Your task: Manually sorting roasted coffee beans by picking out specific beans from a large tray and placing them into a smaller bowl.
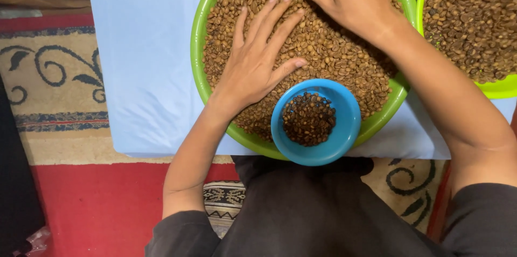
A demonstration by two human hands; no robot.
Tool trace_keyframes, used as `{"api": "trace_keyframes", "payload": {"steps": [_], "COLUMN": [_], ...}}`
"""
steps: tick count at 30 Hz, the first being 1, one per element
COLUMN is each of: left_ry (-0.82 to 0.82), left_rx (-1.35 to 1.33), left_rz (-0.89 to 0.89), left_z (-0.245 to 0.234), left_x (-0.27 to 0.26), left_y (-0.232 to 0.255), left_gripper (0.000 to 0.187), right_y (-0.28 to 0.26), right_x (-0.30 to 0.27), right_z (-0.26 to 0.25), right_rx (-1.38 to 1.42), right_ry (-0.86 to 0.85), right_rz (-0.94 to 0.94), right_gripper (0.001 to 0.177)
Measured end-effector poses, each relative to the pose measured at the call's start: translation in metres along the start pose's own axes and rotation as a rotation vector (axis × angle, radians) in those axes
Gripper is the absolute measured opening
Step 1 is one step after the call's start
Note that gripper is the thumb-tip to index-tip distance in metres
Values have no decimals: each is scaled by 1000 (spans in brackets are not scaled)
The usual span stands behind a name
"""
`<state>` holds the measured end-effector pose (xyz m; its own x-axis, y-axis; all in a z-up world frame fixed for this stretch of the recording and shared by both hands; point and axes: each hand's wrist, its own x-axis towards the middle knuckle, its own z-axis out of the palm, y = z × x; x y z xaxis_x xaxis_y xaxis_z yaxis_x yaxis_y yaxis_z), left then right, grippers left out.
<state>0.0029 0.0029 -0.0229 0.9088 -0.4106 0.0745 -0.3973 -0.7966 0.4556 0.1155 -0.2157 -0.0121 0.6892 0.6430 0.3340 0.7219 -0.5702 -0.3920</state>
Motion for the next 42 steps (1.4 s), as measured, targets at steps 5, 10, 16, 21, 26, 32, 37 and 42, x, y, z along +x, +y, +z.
{"api": "trace_keyframes", "payload": {"steps": [5, 10, 16, 21, 26, 32, 37, 42], "left_ry": [106, 216, 205, 194, 178, 89, 49, 61], "left_rx": [96, 67, 36, 46, 32, -27, -9, -66], "left_rz": [-185, -284, -274, -251, -226, -124, -35, -12], "left_z": [-5, -8, -4, 0, 4, 3, 2, -12], "left_x": [3, 2, 4, 1, 2, -1, -7, -23], "left_y": [-10, -14, -20, -22, -22, -11, -5, 10], "left_gripper": [70, 65, 68, 67, 67, 66, 59, 50], "right_y": [-9, -17, -11, -18, -20, -24, -34, -38], "right_x": [18, 20, 5, -12, -31, -48, -62, -81], "right_z": [6, 7, 11, 0, -15, -30, -47, -57], "right_rx": [27, 69, 70, 115, 102, 93, 100, 118], "right_ry": [-50, -131, -212, -210, -235, -268, -270, -252], "right_rz": [-32, -99, -152, -171, -132, -150, -130, -104], "right_gripper": [45, 55, 48, 36, 29, 30, 31, 32]}}
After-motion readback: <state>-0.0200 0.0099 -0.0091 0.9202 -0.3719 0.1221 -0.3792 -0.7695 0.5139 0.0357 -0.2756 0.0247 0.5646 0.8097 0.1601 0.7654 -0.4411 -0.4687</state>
